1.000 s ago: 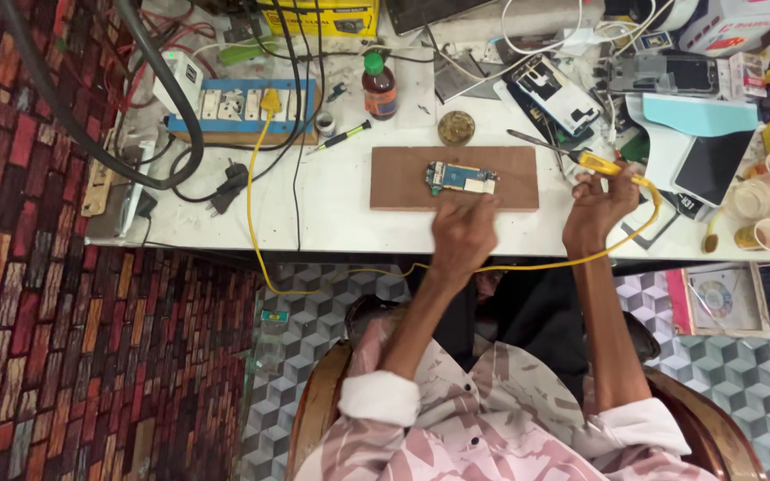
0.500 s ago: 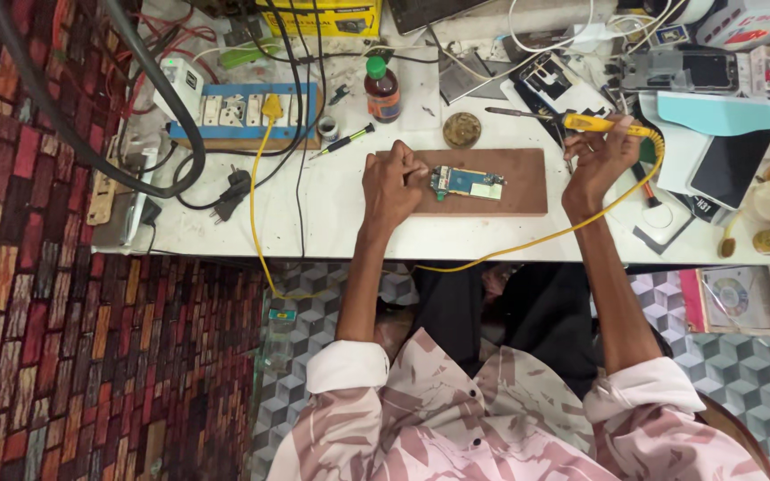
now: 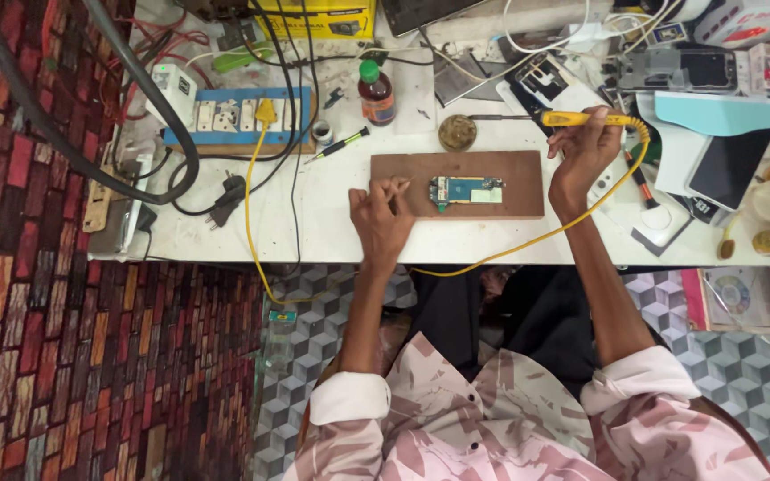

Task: The person uses a soldering iron to apply heat to a small circuit board placed on a wooden board. They repeatedly dip the iron into a small container, likely containing flux or solder, and then apply it to different points on the board.

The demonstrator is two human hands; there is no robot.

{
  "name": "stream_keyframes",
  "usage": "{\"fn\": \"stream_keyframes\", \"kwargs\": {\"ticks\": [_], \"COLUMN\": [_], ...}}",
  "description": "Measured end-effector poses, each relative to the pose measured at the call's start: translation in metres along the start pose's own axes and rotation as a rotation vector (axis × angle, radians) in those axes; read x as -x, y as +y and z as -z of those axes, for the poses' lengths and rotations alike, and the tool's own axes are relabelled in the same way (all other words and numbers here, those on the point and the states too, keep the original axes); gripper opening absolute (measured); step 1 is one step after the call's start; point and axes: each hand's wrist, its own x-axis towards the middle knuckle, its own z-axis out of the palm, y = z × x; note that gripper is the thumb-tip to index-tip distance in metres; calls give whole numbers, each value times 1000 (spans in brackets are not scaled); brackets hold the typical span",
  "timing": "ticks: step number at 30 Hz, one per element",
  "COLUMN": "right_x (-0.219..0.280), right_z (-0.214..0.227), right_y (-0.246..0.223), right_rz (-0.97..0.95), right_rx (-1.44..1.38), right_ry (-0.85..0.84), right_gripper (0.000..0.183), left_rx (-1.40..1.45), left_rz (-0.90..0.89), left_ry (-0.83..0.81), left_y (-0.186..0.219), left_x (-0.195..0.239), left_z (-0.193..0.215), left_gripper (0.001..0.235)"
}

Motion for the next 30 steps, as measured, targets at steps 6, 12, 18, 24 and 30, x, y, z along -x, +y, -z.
{"fn": "stream_keyframes", "kwargs": {"ticks": [6, 12, 18, 24, 30], "right_x": [7, 20, 22, 23, 24], "right_z": [-24, -28, -31, -32, -33], "right_y": [-6, -2, -1, -4, -5], "right_rz": [101, 234, 235, 243, 258], "right_rx": [145, 217, 291, 361, 342], "right_ry": [-177, -226, -248, -224, -263], "right_gripper": [33, 28, 27, 29, 30], "left_rx": [-25, -99, -46, -165, -51], "left_rz": [-127, 13, 15, 283, 152], "left_ry": [182, 77, 181, -18, 127], "left_y": [5, 10, 0, -3, -10], "left_x": [1, 9, 13, 23, 26], "left_z": [-2, -5, -10, 1, 6], "left_gripper": [31, 37, 27, 21, 24]}}
